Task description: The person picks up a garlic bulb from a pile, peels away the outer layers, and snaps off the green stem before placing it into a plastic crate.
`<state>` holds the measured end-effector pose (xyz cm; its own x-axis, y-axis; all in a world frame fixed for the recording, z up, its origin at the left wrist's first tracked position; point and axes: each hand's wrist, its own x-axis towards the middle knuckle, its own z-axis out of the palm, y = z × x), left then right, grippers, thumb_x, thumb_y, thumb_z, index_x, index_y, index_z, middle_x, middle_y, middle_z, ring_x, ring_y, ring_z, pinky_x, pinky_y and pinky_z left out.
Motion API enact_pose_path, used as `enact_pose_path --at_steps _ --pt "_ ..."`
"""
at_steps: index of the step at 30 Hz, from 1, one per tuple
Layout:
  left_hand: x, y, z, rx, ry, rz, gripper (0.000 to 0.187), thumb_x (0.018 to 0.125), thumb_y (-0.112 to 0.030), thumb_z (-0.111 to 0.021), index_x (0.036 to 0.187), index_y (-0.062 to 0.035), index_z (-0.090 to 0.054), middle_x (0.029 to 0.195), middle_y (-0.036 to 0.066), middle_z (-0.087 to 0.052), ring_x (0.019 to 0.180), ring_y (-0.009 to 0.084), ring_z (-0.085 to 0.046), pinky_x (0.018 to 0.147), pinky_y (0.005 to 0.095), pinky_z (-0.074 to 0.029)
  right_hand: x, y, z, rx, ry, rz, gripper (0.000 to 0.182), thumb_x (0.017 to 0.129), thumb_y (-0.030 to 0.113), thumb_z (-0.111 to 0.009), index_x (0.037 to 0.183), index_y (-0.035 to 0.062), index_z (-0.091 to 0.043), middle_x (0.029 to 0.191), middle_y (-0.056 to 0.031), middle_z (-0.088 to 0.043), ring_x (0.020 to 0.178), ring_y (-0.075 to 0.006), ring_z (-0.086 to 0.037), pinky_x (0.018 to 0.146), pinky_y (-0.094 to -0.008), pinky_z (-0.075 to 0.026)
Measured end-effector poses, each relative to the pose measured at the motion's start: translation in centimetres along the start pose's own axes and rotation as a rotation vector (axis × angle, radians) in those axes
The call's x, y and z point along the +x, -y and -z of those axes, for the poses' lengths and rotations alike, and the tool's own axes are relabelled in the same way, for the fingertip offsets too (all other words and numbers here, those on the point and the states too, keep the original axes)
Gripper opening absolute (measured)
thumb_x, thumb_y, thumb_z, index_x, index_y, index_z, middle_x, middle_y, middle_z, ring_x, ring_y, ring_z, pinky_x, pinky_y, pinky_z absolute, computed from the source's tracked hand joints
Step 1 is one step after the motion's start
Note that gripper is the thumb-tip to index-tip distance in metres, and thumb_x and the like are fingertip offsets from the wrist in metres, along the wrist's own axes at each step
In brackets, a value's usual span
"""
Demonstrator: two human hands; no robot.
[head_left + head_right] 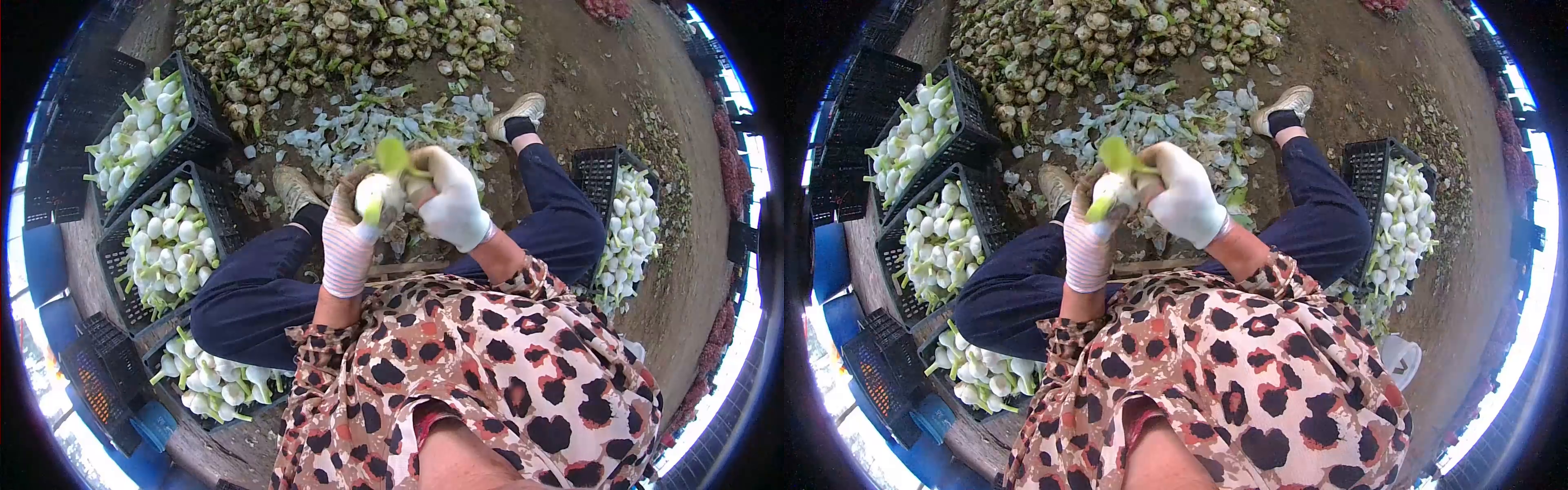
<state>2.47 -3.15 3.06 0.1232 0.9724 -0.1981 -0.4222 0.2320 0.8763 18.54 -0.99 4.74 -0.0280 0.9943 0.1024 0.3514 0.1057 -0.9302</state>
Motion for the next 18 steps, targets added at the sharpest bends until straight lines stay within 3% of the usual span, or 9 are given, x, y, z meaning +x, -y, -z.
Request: enact_pose_path --at_steps 2,4,7,10,11,13,15,16,18 --pt "-0.1 0.1 0.4 -0.036 0.054 -0.063 0.066 0.081 -0.017 -0.076 0.135 0.0025 -0.044 0.122 0.012 -0.057 0.109 0.0178 -0.057 0.092 0.0291 -0.049 0.9 -0.6 -0.4 0.275 0.013 -0.319 0.019 0.085 0.008 -0.061 0.1 -0.0016 -0.057 0.083 -0.0161 -0.061 0.072 -0.025 -0.058 0.071 -0.0312 -0.049" --pt "-0.2 0.3 0.5 0.104 0.135 -0.128 0.074 0.083 -0.024 -0.075 0.142 0.0 -0.038 0.126 0.01 -0.055 0.111 0.0207 -0.058 0.094 0.0332 -0.049 1.8 -3.7 -0.9 -0.08 0.007 -0.228 0.022 0.085 0.014 -0.062 0.099 -0.0025 -0.057 0.085 -0.0183 -0.062 0.074 -0.0293 -0.06 0.074 -0.0351 -0.05" --pt "-0.8 -1.3 -1.0 -0.105 0.149 -0.011 0.07 0.08 -0.007 -0.076 0.139 -0.0006 -0.041 0.126 0.012 -0.055 0.114 0.0189 -0.055 0.096 0.0314 -0.047 2.8 -10.3 -0.6 -0.507 0.224 -0.128 0.036 0.085 0.016 -0.063 0.114 -0.0035 -0.056 0.086 -0.0191 -0.062 0.082 -0.034 -0.061 0.078 -0.0383 -0.05" --pt "-0.3 -0.9 -0.6 0.01 0.085 -0.041 0.07 0.079 0.0 -0.075 0.139 -0.0002 -0.04 0.125 0.012 -0.055 0.111 0.0194 -0.057 0.095 0.0316 -0.049 1.0 -10.1 0.3 -0.474 0.137 0.032 0.055 0.086 0.019 -0.065 0.133 -0.0038 -0.047 0.09 -0.0176 -0.064 0.091 -0.033 -0.062 0.08 -0.0404 -0.049" --pt "-0.3 -0.7 -0.4 -0.068 0.08 0.009 0.07 0.079 0.0 -0.075 0.139 0.0001 -0.04 0.125 0.012 -0.055 0.109 0.0197 -0.059 0.093 0.0319 -0.051 0.9 -9.9 0.8 -0.032 0.232 -0.176 0.067 0.089 0.025 -0.064 0.142 -0.0046 -0.035 0.104 -0.0141 -0.064 0.1 -0.0253 -0.062 0.084 -0.0339 -0.049" --pt "-0.2 0.1 -0.6 -0.114 0.034 0.035 0.068 0.079 -0.003 -0.076 0.137 0.0013 -0.041 0.125 0.012 -0.055 0.103 0.0193 -0.062 0.088 0.0329 -0.055 -0.2 -9.2 1.4 0.314 0.347 -0.238 0.064 0.091 0.023 -0.063 0.142 -0.0048 -0.036 0.109 -0.0129 -0.062 0.102 -0.0213 -0.06 0.087 -0.0309 -0.048" --pt "0.8 0.9 0.2 0.447 0.074 -0.313 0.062 0.076 -0.007 -0.074 0.133 0.0 -0.048 0.119 0.015 -0.057 0.096 0.0256 -0.064 0.083 0.0337 -0.054 -1.4 -5.9 2.4 1.02 0.548 -0.337 0.059 0.095 0.02 -0.061 0.142 -0.0051 -0.036 0.12 -0.0105 -0.056 0.108 -0.0135 -0.056 0.094 -0.0248 -0.045" --pt "1.4 0.9 0.6 0.901 0.079 -0.555 0.059 0.076 -0.008 -0.072 0.131 -0.001 -0.051 0.115 0.016 -0.058 0.092 0.0288 -0.065 0.082 0.0339 -0.053 -0.9 -2.1 1.4 0.698 0.33 -0.37 0.057 0.093 0.014 -0.061 0.142 -0.0039 -0.036 0.117 -0.0096 -0.057 0.106 -0.0135 -0.056 0.092 -0.0267 -0.046" --pt "1.2 -0.1 0.4 0.851 0.052 -0.483 0.05 0.076 -0.009 -0.069 0.124 -0.0023 -0.059 0.107 0.018 -0.061 0.086 0.0332 -0.063 0.079 0.0357 -0.052 -1.0 -1.5 1.6 0.653 0.273 -0.376 0.058 0.086 0.005 -0.06 0.139 -0.0036 -0.04 0.126 -0.0117 -0.054 0.113 -0.0166 -0.053 0.097 -0.0292 -0.043"
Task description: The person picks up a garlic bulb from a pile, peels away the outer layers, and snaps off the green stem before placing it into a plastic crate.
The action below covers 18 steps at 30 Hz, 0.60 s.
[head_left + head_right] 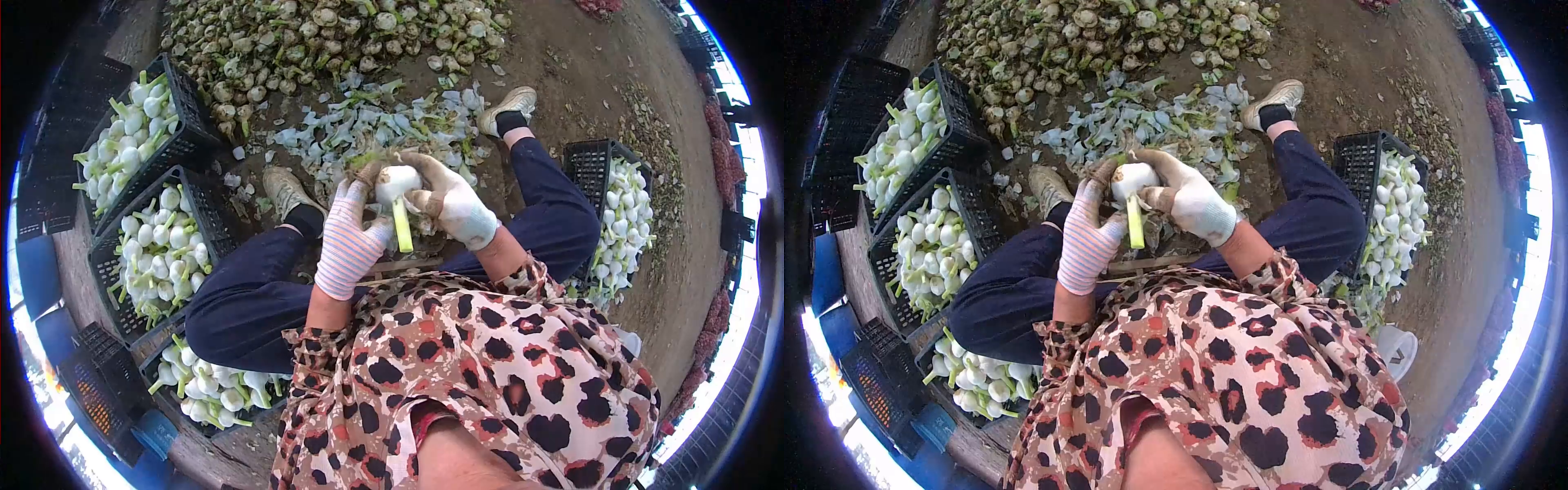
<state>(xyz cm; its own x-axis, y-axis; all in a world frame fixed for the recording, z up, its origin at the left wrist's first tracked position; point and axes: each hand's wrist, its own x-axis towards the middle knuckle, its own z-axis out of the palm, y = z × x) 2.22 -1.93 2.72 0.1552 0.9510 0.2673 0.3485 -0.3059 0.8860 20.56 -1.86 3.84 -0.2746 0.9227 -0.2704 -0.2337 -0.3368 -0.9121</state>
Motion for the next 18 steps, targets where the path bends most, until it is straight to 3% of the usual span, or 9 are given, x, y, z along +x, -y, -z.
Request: enact_pose_path --at_steps 1,2,3,6,7,10,13,17,18 --pt "-0.2 0.2 0.7 -0.085 0.052 0.099 0.045 0.077 -0.01 -0.068 0.121 -0.0018 -0.061 0.104 0.018 -0.061 0.085 0.0328 -0.064 0.078 0.0362 -0.052 -0.2 0.5 -0.2 0.004 0.004 -0.005 0.058 0.086 0.005 -0.06 0.139 -0.0036 -0.04 0.126 -0.0117 -0.054 0.113 -0.0166 -0.053 0.097 -0.0292 -0.043" --pt "-0.4 0.2 1.2 -0.17 0.102 0.199 0.04 0.079 -0.01 -0.067 0.118 -0.0014 -0.063 0.101 0.018 -0.062 0.085 0.0323 -0.064 0.078 0.0366 -0.052 -0.3 1.0 -0.1 -0.234 0.032 0.058 0.058 0.085 0.003 -0.06 0.139 -0.0032 -0.041 0.126 -0.0122 -0.055 0.113 -0.0175 -0.053 0.097 -0.0295 -0.044" --pt "-0.1 -0.4 1.4 -0.129 0.075 0.164 0.032 0.08 -0.014 -0.069 0.109 -0.0001 -0.066 0.093 0.019 -0.063 0.082 0.0319 -0.064 0.073 0.0369 -0.051 -0.4 1.4 -0.1 -0.47 0.059 0.121 0.058 0.083 0.001 -0.06 0.138 -0.0028 -0.043 0.125 -0.0127 -0.055 0.112 -0.0184 -0.054 0.096 -0.0297 -0.044" --pt "-0.6 0.4 1.1 -0.119 0.115 0.231 0.027 0.08 -0.015 -0.069 0.103 -0.0001 -0.067 0.086 0.02 -0.064 0.079 0.0338 -0.064 0.07 0.0371 -0.051 -0.1 2.4 -0.3 -0.773 0.16 0.163 0.06 0.079 -0.002 -0.061 0.137 -0.0019 -0.045 0.123 -0.0138 -0.056 0.111 -0.02 -0.055 0.096 -0.0298 -0.044" --pt "-0.5 0.5 1.1 -0.054 0.086 0.16 0.021 0.08 -0.017 -0.07 0.093 -0.0002 -0.067 0.079 0.018 -0.064 0.073 0.0354 -0.063 0.065 0.0384 -0.05 0.1 2.3 -0.5 -0.798 0.159 0.18 0.061 0.076 -0.003 -0.062 0.135 -0.0018 -0.047 0.122 -0.0174 -0.057 0.111 -0.0274 -0.057 0.097 -0.0334 -0.045" --pt "-0.4 0.5 1.9 0.155 0.165 0.065 0.018 0.077 -0.017 -0.07 0.085 -0.0007 -0.066 0.077 0.017 -0.063 0.069 0.0366 -0.062 0.062 0.0399 -0.05 0.1 2.8 -0.8 -1.031 0.178 0.295 0.062 0.073 -0.003 -0.062 0.133 -0.0018 -0.048 0.123 -0.0204 -0.057 0.112 -0.0354 -0.057 0.098 -0.0379 -0.045" --pt "-0.4 0.6 2.1 0.248 0.179 -0.055 0.018 0.073 -0.017 -0.071 0.079 -0.0011 -0.064 0.074 0.016 -0.062 0.066 0.0364 -0.061 0.059 0.0405 -0.05 0.1 2.2 -0.5 -1.033 0.186 0.419 0.059 0.068 -0.002 -0.06 0.126 -0.0005 -0.053 0.113 -0.0229 -0.059 0.106 -0.0426 -0.057 0.093 -0.041 -0.048" --pt "-0.5 0.8 2.0 0.322 0.09 -0.107 0.017 0.07 -0.015 -0.071 0.079 -0.0015 -0.065 0.075 0.017 -0.062 0.067 0.037 -0.061 0.06 0.0405 -0.052 -0.3 1.7 -0.5 -0.985 0.171 0.433 0.059 0.069 -0.002 -0.06 0.127 -0.0002 -0.052 0.115 -0.0235 -0.059 0.107 -0.0433 -0.056 0.094 -0.0414 -0.048" --pt "-0.5 1.2 2.1 0.3 0.101 -0.077 0.015 0.073 -0.013 -0.069 0.081 -0.0006 -0.065 0.075 0.016 -0.063 0.066 0.0323 -0.062 0.06 0.0379 -0.052 -0.5 1.7 -0.6 -0.914 0.175 0.34 0.058 0.071 -0.002 -0.06 0.129 -0.0005 -0.051 0.116 -0.0211 -0.06 0.106 -0.0382 -0.058 0.093 -0.0391 -0.048"
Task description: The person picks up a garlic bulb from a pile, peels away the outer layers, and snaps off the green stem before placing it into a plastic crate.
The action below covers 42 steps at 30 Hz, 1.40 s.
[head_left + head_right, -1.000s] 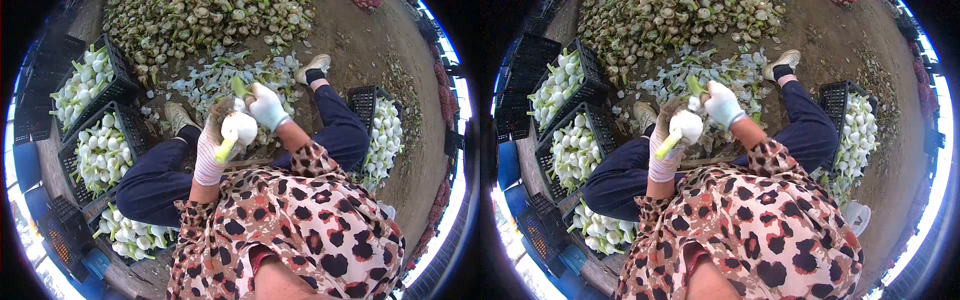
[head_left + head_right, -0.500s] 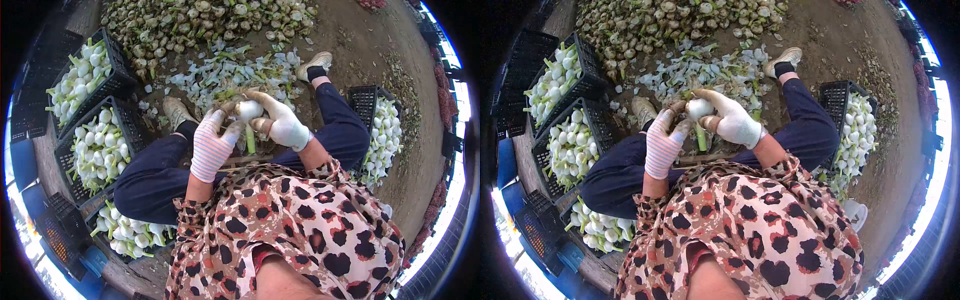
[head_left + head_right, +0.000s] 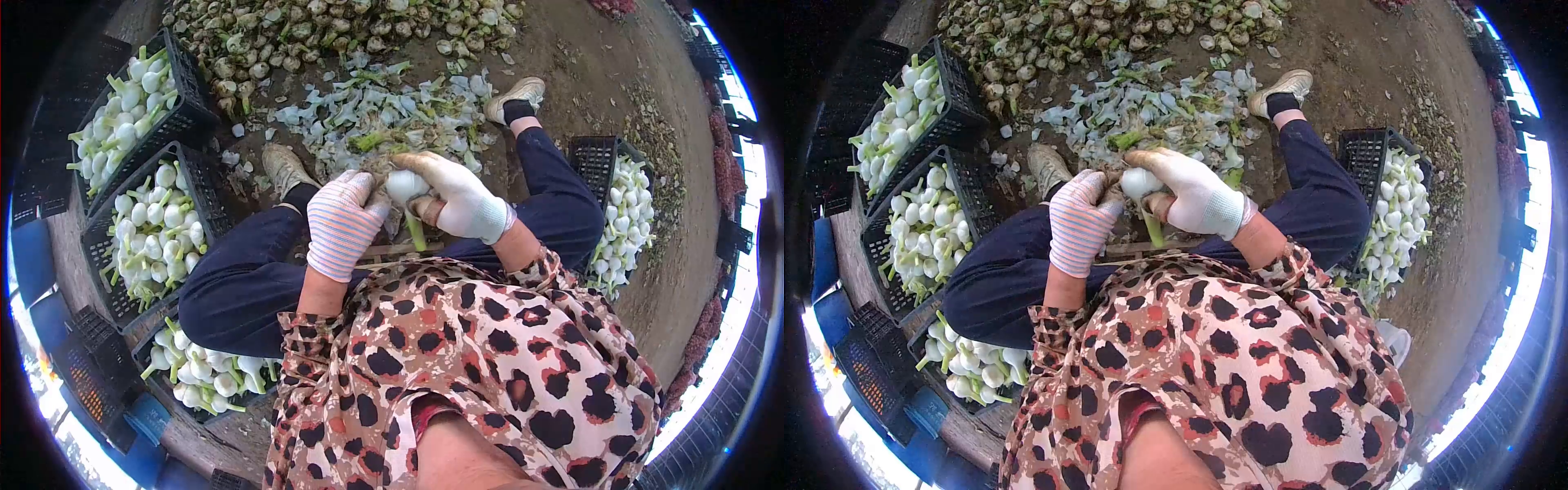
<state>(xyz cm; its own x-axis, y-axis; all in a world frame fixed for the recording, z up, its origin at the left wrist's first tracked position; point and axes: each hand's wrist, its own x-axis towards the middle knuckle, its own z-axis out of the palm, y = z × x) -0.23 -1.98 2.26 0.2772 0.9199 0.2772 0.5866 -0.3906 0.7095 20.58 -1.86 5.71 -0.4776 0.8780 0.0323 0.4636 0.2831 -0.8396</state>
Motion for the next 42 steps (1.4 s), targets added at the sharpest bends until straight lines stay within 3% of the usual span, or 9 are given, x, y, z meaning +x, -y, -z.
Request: enact_pose_path --at_steps 5,12,16,17,18,22,29,38,42 --pt "0.2 -1.3 0.2 -0.852 -0.015 0.646 0.013 0.085 -0.006 -0.057 0.089 0.0004 -0.067 0.081 0.001 -0.065 0.068 0.0088 -0.058 0.06 0.0241 -0.047 -0.8 -0.9 -1.3 0.802 -0.004 -0.329 0.06 0.083 -0.001 -0.057 0.141 -0.0024 -0.04 0.118 -0.008 -0.057 0.104 -0.0132 -0.054 0.09 -0.0264 -0.046" --pt "-0.8 1.7 -2.5 -1.232 -0.203 0.8 0.016 0.085 -0.008 -0.058 0.097 0.0003 -0.065 0.079 0.004 -0.063 0.067 0.0118 -0.058 0.06 0.0247 -0.05 -0.2 -3.3 -3.0 1.175 -0.086 -0.502 0.073 0.081 -0.003 -0.053 0.149 0.0001 -0.028 0.128 -0.0112 -0.052 0.109 -0.0155 -0.054 0.093 -0.0256 -0.044" --pt "-1.0 2.6 -3.7 -1.305 -0.193 0.808 0.017 0.086 -0.008 -0.057 0.099 0.0005 -0.064 0.085 0.006 -0.064 0.07 0.0162 -0.061 0.062 0.0277 -0.052 -1.1 -4.4 -6.0 0.289 -0.094 -0.385 0.075 0.081 -0.001 -0.057 0.149 -0.0017 -0.025 0.134 -0.016 -0.049 0.12 -0.0185 -0.05 0.098 -0.0273 -0.042" --pt "-1.6 5.3 -4.8 -0.659 -0.236 0.278 0.016 0.083 -0.001 -0.054 0.095 -0.001 -0.065 0.087 0.008 -0.066 0.075 0.0169 -0.064 0.064 0.0264 -0.052 -0.8 -3.7 -6.0 0.604 -0.121 -0.445 0.073 0.082 0.002 -0.059 0.147 -0.0038 -0.027 0.133 -0.0155 -0.05 0.118 -0.0176 -0.051 0.097 -0.0262 -0.042" --pt "-0.6 3.8 -3.0 -1.419 -0.378 0.776 0.016 0.084 -0.004 -0.051 0.094 -0.0021 -0.064 0.092 0.01 -0.066 0.083 0.0226 -0.066 0.068 0.0299 -0.054 -0.8 -3.6 -5.9 0.604 -0.121 -0.443 0.073 0.082 0.002 -0.059 0.147 -0.0038 -0.027 0.133 -0.0155 -0.05 0.118 -0.0176 -0.051 0.097 -0.0262 -0.042" --pt "0.8 8.2 0.8 -1.912 -0.834 0.885 0.018 0.09 -0.021 -0.055 0.091 -0.0039 -0.062 0.09 0.009 -0.066 0.08 0.0242 -0.066 0.069 0.038 -0.055 -0.7 -2.0 -4.8 1.161 -0.275 -0.442 0.063 0.083 0.005 -0.057 0.143 0.0013 -0.034 0.121 -0.0109 -0.055 0.089 -0.015 -0.059 0.07 -0.0289 -0.051" --pt "-0.5 3.2 -2.3 -1.278 -0.189 0.696 0.025 0.096 -0.023 -0.055 0.108 -0.0023 -0.063 0.111 0.015 -0.063 0.1 0.023 -0.064 0.088 0.0387 -0.053 -0.3 -1.8 -3.8 1.384 -0.085 -0.404 0.06 0.092 0.021 -0.063 0.143 0.0047 -0.035 0.112 -0.0083 -0.058 0.074 -0.013 -0.058 0.054 -0.0249 -0.045" --pt "-1.2 3.4 -4.4 -1.206 -0.116 0.879 0.015 0.088 -0.005 -0.064 0.101 -0.0025 -0.069 0.09 0.004 -0.068 0.078 0.0127 -0.061 0.073 0.0267 -0.051 -0.8 -1.9 -4.6 0.533 0.261 -0.361 0.067 0.081 -0.007 -0.048 0.146 -0.0034 -0.033 0.137 -0.0106 -0.052 0.122 -0.0184 -0.051 0.103 -0.0284 -0.038" --pt "-0.7 5.9 -5.3 -1.384 -0.492 1.075 0.017 0.09 -0.01 -0.064 0.105 -0.0037 -0.066 0.089 0.005 -0.067 0.076 0.0151 -0.063 0.068 0.0294 -0.053 2.0 -1.2 -6.0 0.844 0.18 -0.512 0.068 0.081 -0.008 -0.052 0.146 -0.0045 -0.03 0.139 -0.0128 -0.05 0.127 -0.0193 -0.047 0.108 -0.0291 -0.035"
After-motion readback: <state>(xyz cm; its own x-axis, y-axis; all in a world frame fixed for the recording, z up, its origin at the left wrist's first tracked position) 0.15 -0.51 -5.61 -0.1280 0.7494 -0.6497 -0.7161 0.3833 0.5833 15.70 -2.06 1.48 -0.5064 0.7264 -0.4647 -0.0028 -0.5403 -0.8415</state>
